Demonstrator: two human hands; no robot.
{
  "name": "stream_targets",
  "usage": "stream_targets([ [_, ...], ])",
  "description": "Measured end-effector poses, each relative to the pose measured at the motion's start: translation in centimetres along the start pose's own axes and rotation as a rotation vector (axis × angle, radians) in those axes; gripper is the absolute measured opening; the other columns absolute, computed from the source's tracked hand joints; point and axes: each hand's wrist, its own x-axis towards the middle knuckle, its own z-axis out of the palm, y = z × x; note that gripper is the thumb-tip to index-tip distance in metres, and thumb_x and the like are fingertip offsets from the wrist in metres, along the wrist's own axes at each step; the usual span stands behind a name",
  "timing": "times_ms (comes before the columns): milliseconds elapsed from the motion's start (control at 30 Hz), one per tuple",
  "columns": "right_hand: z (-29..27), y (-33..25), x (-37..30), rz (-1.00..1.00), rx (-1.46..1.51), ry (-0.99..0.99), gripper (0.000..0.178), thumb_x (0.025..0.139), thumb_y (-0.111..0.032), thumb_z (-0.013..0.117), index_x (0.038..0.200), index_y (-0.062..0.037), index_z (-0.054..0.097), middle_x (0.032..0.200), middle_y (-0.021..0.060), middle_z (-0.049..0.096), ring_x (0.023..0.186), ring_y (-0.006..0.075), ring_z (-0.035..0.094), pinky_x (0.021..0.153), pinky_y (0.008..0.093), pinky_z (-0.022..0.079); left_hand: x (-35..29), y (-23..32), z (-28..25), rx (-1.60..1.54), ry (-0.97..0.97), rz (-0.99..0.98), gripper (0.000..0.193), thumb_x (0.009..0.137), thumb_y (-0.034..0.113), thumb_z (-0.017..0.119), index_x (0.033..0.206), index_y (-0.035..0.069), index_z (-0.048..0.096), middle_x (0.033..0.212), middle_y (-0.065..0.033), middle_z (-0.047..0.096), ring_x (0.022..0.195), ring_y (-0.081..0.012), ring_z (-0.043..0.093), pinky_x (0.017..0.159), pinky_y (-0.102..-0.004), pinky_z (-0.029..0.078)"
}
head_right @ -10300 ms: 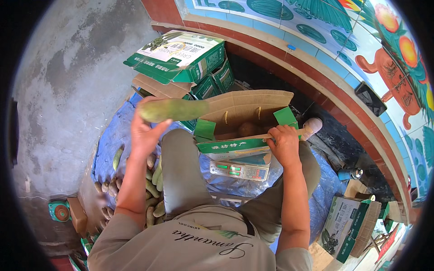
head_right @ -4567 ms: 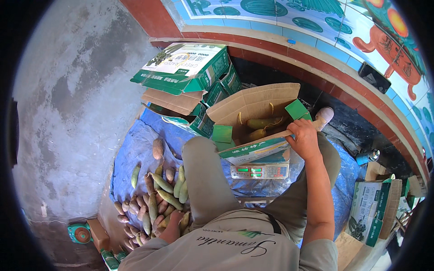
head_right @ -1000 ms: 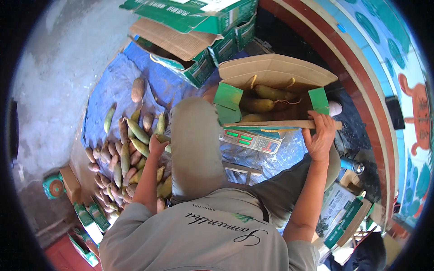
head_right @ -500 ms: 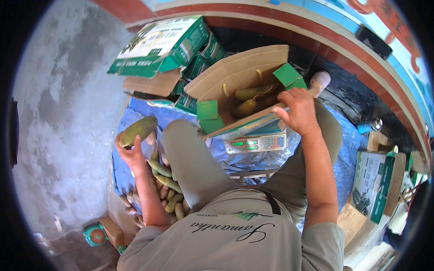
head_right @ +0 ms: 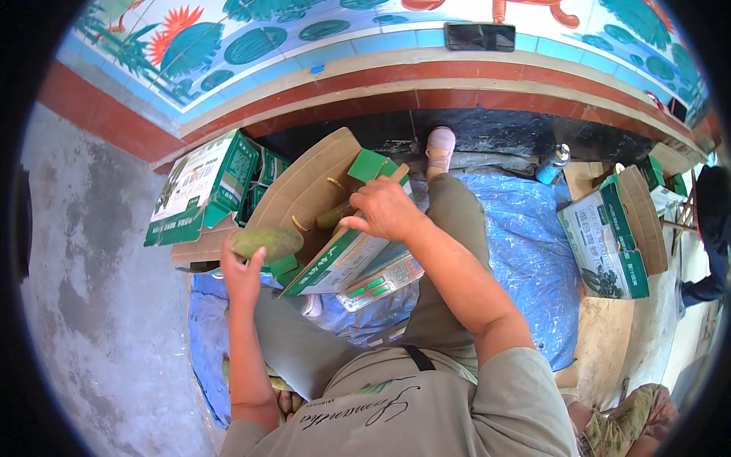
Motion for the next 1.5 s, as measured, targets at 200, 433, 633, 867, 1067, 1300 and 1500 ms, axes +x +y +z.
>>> stream_targets([
  [200,0.2,0.2,-0.1,-0.001,0.006,0.013,0.043,0.083,-0.049,0.062,0.07,-0.0078,0.061,0.07,0.0085,0.06,0.076,0.029,0.06,0.075,0.0422,0.045,0.7,0.7,2.6,0.418,-0.406,-0.054,0.047,0.08,0.018,0.071,0.12,0.0,0.054,0.11,-0.0246,0.061,0.103,-0.0417,0.058,0.086,-0.0445,0.048],
  [433,0.3,0.3,0.2,-0.01,0.014,0.036,0.042,0.084,-0.048,0.062,0.071,-0.0078,0.061,0.069,0.0086,0.058,0.074,0.029,0.06,0.074,0.042,0.045,0.8,1.0,-1.0,0.235,-0.109,-0.011,0.034,0.085,0.015,0.065,0.115,-0.001,0.061,0.11,-0.0221,0.064,0.101,-0.0365,0.062,0.088,-0.0404,0.048],
  [633,0.3,0.1,0.1,-0.015,0.018,0.019,0.037,0.083,-0.044,0.064,0.077,-0.0075,0.062,0.072,0.0091,0.059,0.075,0.0302,0.059,0.072,0.0414,0.045,-2.1,0.5,-7.1,0.142,0.236,-0.039,0.023,0.091,0.01,0.059,0.109,-0.003,0.063,0.104,-0.016,0.066,0.094,-0.0271,0.064,0.087,-0.0372,0.05],
  [867,-0.1,-0.4,0.1,-0.002,0.017,0.023,0.037,0.082,-0.042,0.065,0.074,-0.0064,0.062,0.073,0.0088,0.06,0.077,0.0298,0.059,0.074,0.0416,0.045,-11.3,-8.6,-11.9,0.484,0.323,-0.266,0.022,0.093,0.013,0.056,0.101,-0.005,0.066,0.092,-0.0191,0.068,0.082,-0.0312,0.064,0.075,-0.0383,0.051],
  [1067,-0.9,-0.5,0.3,-0.033,0.003,0.151,0.028,0.075,-0.033,0.073,0.078,-0.0068,0.063,0.078,0.01,0.059,0.078,0.0308,0.057,0.073,0.0415,0.044,-22.5,-15.3,-10.1,0.609,0.102,-0.561,0.021,0.088,0.02,0.062,0.093,0.001,0.068,0.088,-0.0199,0.069,0.078,-0.0371,0.066,0.071,-0.043,0.051],
  [1300,-2.3,0.3,0.8,0.038,-0.05,0.332,0.019,0.08,-0.023,0.068,0.084,-0.0058,0.063,0.088,0.0103,0.063,0.085,0.032,0.057,0.078,0.0411,0.044,-33.3,-19.2,-6.6,0.518,-0.127,-0.928,0.026,0.083,0.025,0.059,0.095,0.005,0.07,0.092,-0.0214,0.069,0.088,-0.0395,0.066,0.079,-0.0459,0.052],
  [1500,-3.2,1.5,3.2,0.091,0.01,0.388,0.014,0.089,-0.017,0.06,0.086,-0.0038,0.065,0.086,0.0117,0.063,0.084,0.0315,0.058,0.077,0.0401,0.045,-44.5,-23.9,-5.6,0.35,-0.291,-1.286,0.038,0.081,0.037,0.058,0.099,0.006,0.071,0.098,-0.0227,0.068,0.095,-0.0398,0.065,0.084,-0.0466,0.05],
])
